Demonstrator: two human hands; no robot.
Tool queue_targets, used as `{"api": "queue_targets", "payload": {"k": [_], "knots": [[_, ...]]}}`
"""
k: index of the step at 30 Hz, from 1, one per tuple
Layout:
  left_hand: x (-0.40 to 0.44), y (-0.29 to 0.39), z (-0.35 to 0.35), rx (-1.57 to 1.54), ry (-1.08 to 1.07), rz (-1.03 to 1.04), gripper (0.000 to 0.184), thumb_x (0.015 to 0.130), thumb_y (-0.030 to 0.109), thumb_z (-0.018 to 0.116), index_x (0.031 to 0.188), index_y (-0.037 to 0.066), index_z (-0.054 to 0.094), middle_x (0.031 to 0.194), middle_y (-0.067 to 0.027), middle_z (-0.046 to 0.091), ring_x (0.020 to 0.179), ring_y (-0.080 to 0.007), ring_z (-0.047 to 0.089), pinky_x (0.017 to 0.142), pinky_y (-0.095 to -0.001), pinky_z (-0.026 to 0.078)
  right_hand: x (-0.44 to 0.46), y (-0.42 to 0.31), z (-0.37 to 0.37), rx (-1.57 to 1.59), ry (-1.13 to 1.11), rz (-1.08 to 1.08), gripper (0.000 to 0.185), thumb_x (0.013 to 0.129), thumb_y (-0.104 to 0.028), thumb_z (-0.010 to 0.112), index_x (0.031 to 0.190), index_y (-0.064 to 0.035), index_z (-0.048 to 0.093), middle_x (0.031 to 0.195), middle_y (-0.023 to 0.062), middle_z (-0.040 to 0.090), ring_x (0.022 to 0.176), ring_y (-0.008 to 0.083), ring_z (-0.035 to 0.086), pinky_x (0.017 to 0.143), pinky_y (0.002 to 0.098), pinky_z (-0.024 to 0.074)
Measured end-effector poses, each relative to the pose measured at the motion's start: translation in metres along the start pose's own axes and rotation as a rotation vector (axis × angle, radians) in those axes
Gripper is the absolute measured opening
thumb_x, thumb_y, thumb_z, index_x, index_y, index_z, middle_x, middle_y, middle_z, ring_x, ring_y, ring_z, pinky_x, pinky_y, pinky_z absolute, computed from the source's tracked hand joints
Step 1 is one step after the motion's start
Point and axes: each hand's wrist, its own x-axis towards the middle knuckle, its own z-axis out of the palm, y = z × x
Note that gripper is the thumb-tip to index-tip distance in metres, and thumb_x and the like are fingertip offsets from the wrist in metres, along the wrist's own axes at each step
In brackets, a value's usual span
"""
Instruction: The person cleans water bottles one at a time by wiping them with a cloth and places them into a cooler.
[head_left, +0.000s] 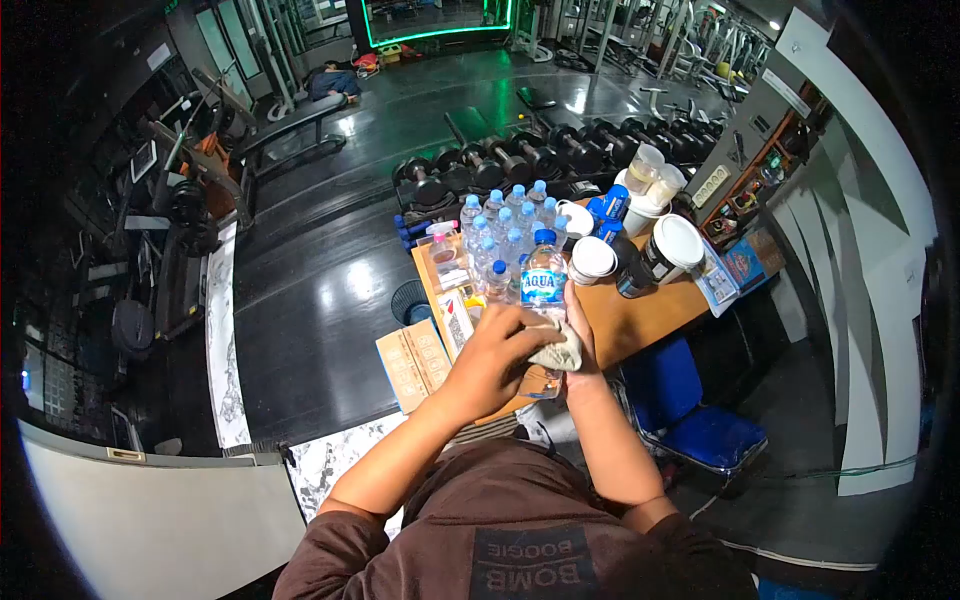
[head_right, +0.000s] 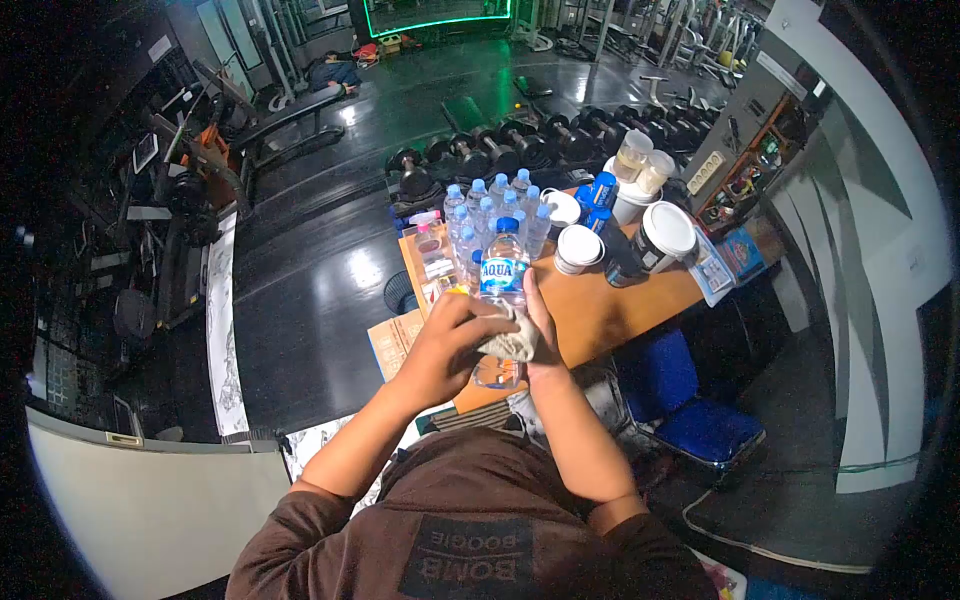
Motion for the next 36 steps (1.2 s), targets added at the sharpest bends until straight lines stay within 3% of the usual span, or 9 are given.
{"api": "queue_targets", "payload": {"k": [4, 11, 16, 20, 21, 27, 29, 31, 36], "knots": [[-0.004, -0.004, -0.014, -0.033, -0.071, 0.046, 0.058, 0.069, -0.018, 0.066, 0.118, 0.012, 0.075, 0.116, -0.0085, 0.065, 0.112, -0.0326, 0.059, 0.098, -0.0424, 0.045, -0.005, 0.001, -0.007, -0.071, -0.033, -0.006, 0.069, 0.106, -0.064, 0.044, 0.135, -0.0026, 0.060, 0.120, 0.0148, 0.072, 0.106, 0.0267, 0.073, 0.092, 0.0423, 0.0600], [0.031, -0.015, -0.024, 0.118, 0.214, 0.030, 0.054, 0.070, -0.005, 0.078, 0.121, 0.014, 0.074, 0.122, -0.0086, 0.065, 0.117, -0.0329, 0.059, 0.102, -0.0417, 0.045, -0.007, 0.020, 0.007, -0.154, 0.086, -0.056, 0.066, 0.106, -0.064, 0.044, 0.136, -0.0080, 0.061, 0.117, 0.0104, 0.073, 0.097, 0.0231, 0.073, 0.083, 0.0407, 0.0636], [0.022, -0.019, -0.004, 0.107, 0.159, 0.001, 0.054, 0.070, -0.009, 0.073, 0.120, 0.012, 0.073, 0.120, -0.0102, 0.065, 0.115, -0.0355, 0.056, 0.100, -0.0431, 0.044, -0.003, 0.024, -0.002, -0.211, 0.049, -0.107, 0.056, 0.107, -0.059, 0.045, 0.140, -0.0158, 0.058, 0.128, 0.0094, 0.068, 0.109, 0.0247, 0.070, 0.085, 0.0439, 0.0634], [0.001, -0.004, 0.004, 0.030, 0.106, -0.018, 0.052, 0.070, -0.012, 0.068, 0.117, 0.012, 0.073, 0.119, -0.0098, 0.064, 0.113, -0.0358, 0.055, 0.098, -0.0437, 0.044, 0.004, 0.004, -0.005, 0.094, -0.065, 0.087, 0.065, 0.107, -0.062, 0.045, 0.135, -0.0044, 0.059, 0.121, 0.0141, 0.070, 0.112, 0.0280, 0.070, 0.100, 0.0450, 0.0562], [-0.004, 0.000, 0.007, 0.022, 0.097, -0.021, 0.052, 0.071, -0.011, 0.069, 0.117, 0.012, 0.073, 0.119, -0.0091, 0.064, 0.113, -0.0354, 0.056, 0.098, -0.0435, 0.044, 0.005, 0.003, -0.005, -0.010, 0.063, 0.025, 0.064, 0.106, -0.062, 0.048, 0.132, -0.0046, 0.060, 0.116, 0.0143, 0.072, 0.106, 0.0277, 0.072, 0.096, 0.0440, 0.0577], [-0.018, 0.007, -0.007, -0.177, -0.071, -0.072, 0.057, 0.067, -0.016, 0.069, 0.117, 0.011, 0.074, 0.119, -0.0094, 0.065, 0.120, -0.0320, 0.058, 0.106, -0.0422, 0.041, -0.004, 0.004, 0.008, -0.168, 0.148, -0.063, 0.066, 0.105, -0.063, 0.048, 0.129, -0.0028, 0.061, 0.102, 0.0141, 0.073, 0.092, 0.0254, 0.073, 0.088, 0.0412, 0.0601], [-0.014, 0.000, -0.009, -0.177, 0.067, -0.048, 0.057, 0.068, -0.017, 0.067, 0.117, 0.009, 0.074, 0.120, -0.0098, 0.066, 0.120, -0.0316, 0.059, 0.106, -0.0412, 0.042, -0.002, 0.007, 0.008, -0.056, 0.187, 0.007, 0.066, 0.106, -0.063, 0.047, 0.129, -0.0034, 0.061, 0.104, 0.0132, 0.073, 0.094, 0.0248, 0.073, 0.087, 0.0405, 0.0602], [-0.005, -0.002, -0.011, -0.148, 0.179, -0.102, 0.057, 0.069, -0.016, 0.066, 0.120, 0.009, 0.074, 0.121, -0.0106, 0.067, 0.119, -0.0314, 0.060, 0.106, -0.0412, 0.043, -0.002, 0.008, 0.010, -0.012, 0.045, 0.075, 0.064, 0.106, -0.061, 0.047, 0.134, -0.0054, 0.060, 0.116, 0.0116, 0.071, 0.105, 0.0246, 0.071, 0.093, 0.0415, 0.0584], [0.015, -0.012, -0.014, 0.010, 0.174, -0.084, 0.057, 0.070, -0.016, 0.066, 0.121, 0.010, 0.073, 0.122, -0.0107, 0.066, 0.117, -0.0320, 0.060, 0.105, -0.0410, 0.044, -0.004, 0.020, 0.008, -0.120, 0.030, -0.081, 0.063, 0.107, -0.061, 0.047, 0.136, -0.0064, 0.059, 0.122, 0.0115, 0.070, 0.109, 0.0242, 0.070, 0.095, 0.0414, 0.0576]]}}
